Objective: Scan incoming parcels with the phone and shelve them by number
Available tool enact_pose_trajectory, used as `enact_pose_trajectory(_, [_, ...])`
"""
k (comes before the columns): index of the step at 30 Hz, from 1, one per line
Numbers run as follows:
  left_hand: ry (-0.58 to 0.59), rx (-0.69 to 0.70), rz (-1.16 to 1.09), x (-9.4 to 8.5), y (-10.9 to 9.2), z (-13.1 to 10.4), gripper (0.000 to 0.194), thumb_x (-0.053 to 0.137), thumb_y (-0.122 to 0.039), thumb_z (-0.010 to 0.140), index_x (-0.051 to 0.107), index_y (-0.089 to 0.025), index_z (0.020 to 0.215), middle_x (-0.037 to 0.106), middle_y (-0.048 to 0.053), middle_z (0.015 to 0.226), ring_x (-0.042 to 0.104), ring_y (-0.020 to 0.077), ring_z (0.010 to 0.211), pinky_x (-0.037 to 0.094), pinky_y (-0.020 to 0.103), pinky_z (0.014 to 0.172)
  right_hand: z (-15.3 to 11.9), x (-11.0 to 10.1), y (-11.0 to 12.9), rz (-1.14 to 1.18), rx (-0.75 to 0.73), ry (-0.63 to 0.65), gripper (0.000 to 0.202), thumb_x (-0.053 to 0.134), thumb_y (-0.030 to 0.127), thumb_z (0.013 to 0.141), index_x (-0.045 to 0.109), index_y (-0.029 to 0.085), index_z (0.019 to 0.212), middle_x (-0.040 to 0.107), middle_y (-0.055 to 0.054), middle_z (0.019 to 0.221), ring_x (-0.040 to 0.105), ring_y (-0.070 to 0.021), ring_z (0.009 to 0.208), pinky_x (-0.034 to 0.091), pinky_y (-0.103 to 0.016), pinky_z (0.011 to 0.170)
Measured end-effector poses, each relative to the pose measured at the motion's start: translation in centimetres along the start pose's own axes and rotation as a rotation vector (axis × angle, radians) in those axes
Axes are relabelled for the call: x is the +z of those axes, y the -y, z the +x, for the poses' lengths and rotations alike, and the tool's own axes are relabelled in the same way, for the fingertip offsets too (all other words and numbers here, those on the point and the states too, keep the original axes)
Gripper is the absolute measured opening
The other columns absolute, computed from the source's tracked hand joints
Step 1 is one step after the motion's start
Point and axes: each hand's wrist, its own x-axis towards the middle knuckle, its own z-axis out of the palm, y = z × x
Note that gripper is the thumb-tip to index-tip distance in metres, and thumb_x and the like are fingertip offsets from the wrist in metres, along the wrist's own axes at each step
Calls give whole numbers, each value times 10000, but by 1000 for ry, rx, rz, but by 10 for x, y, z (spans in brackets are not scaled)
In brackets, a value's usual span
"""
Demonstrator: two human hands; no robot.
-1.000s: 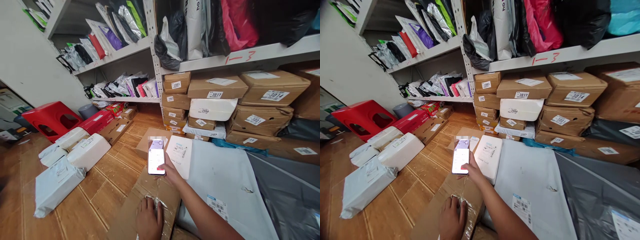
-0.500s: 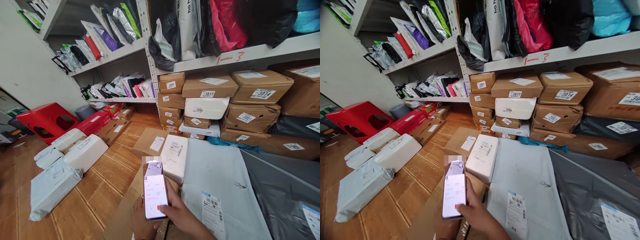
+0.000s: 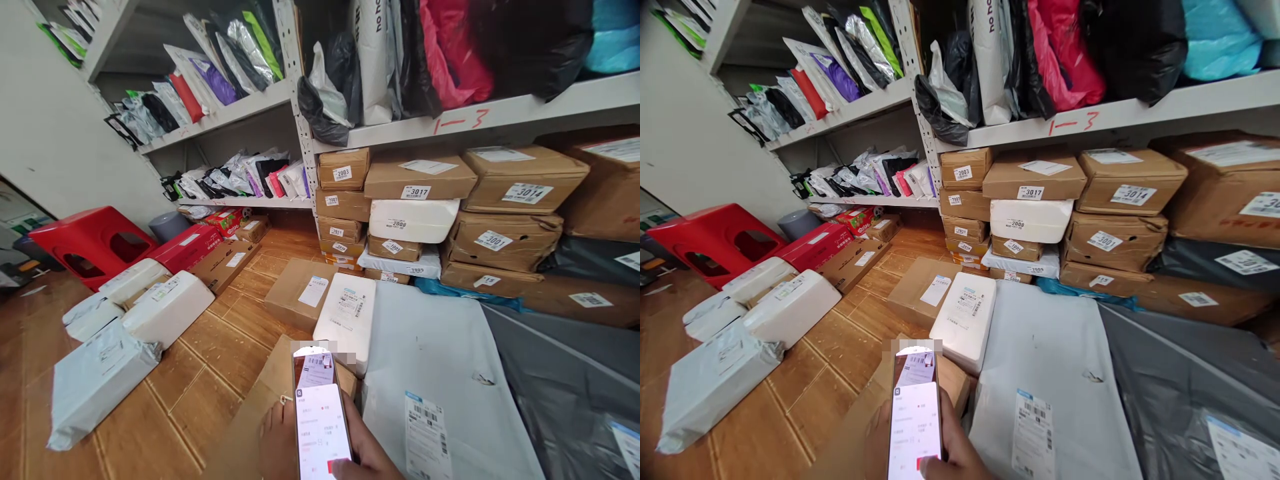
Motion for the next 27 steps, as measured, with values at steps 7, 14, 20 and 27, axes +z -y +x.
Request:
enact_pose_trajectory(7, [70, 71, 48, 12, 16, 0, 77, 631, -241, 771, 681, -262, 825, 630, 46, 794, 638, 295, 775, 528, 412, 678, 0, -15, -10, 31, -67, 59, 896, 766, 474, 763, 289, 393, 1516, 403, -2, 1556, 236, -325, 1473, 231, -451, 1175])
enact_pose_trajectory(14, [56, 122, 47, 20, 27, -1, 91, 601, -207, 784, 676, -258, 777, 658, 57, 816, 652, 290, 773, 532, 387, 647, -5, -34, -29, -53, -68, 48, 938, 761, 523, 760, 255, 365, 1534, 198, 9, 1640, 85, -313, 1505, 109, -466, 1213])
enact_pose_trajectory(20, [32, 65, 100, 10, 11, -3, 93, 587, -170, 793, 639, -233, 748, 652, 82, 865, 638, 297, 827, 521, 405, 694, -7, -28, -26, -2, -52, -39, 979, 771, 547, 727, 251, 369, 1536, 311, -4, 1604, 187, -327, 1488, 167, -450, 1204])
enact_pose_trajectory(27, [21, 39, 43, -3, 0, -3, 99, 530, -192, 839, 591, -229, 770, 620, 70, 830, 612, 266, 795, 474, 374, 690, -5, -31, -19, 25, 6, -41, 1051, 779, 506, 719, 182, 302, 1560, 341, -39, 1589, 160, -338, 1492, 116, -464, 1209])
